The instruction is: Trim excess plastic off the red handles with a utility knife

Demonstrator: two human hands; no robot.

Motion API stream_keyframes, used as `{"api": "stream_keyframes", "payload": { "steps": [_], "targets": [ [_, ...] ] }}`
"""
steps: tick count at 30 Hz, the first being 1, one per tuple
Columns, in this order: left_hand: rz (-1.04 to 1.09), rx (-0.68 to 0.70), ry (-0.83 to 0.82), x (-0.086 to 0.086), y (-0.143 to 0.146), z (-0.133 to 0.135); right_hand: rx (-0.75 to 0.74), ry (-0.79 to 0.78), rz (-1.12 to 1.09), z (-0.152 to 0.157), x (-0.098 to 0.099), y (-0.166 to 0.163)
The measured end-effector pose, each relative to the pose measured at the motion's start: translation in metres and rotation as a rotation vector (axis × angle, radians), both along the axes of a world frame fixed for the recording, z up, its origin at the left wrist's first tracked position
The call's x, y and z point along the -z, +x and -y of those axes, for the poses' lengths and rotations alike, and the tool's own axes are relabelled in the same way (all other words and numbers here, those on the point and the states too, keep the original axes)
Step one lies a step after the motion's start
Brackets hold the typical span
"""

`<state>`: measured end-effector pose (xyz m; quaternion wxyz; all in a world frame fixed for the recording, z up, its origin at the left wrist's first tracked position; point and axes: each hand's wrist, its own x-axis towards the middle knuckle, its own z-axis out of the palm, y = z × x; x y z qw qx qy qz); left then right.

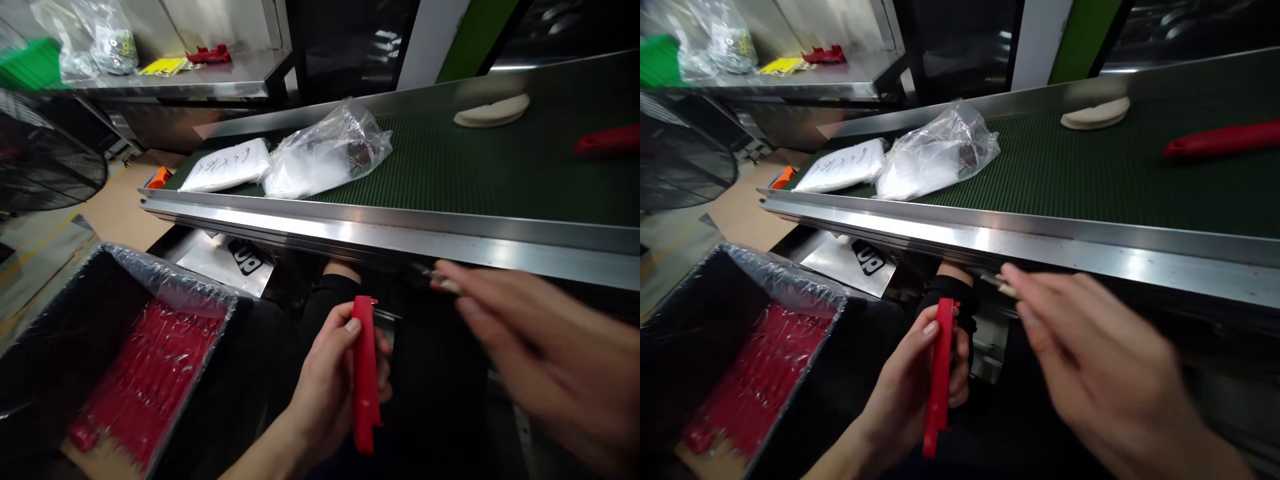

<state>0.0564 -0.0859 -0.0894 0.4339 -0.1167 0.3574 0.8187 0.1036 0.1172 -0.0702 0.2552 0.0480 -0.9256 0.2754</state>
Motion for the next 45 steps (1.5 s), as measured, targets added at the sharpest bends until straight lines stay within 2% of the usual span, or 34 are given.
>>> {"api": "stream_keyframes", "payload": {
  "steps": [2,5,11,23,45],
  "targets": [
    [-0.014,0.022,-0.056,-0.002,0.003,-0.002,-0.062,-0.046,0.048,0.021,0.007,0.007],
    [-0.027,0.035,-0.098,-0.007,0.008,-0.003,-0.089,-0.108,0.071,0.032,0.010,0.012],
    [-0.061,0.029,-0.148,-0.013,0.014,-0.003,-0.109,-0.122,0.069,0.031,0.005,0.019],
    [-0.078,0.026,-0.195,-0.018,0.016,-0.004,-0.076,-0.023,0.083,0.034,0.013,0.026],
    [-0.096,0.040,-0.219,-0.015,0.019,-0.004,-0.072,-0.012,0.073,0.036,0.013,0.027]
  ]
}}
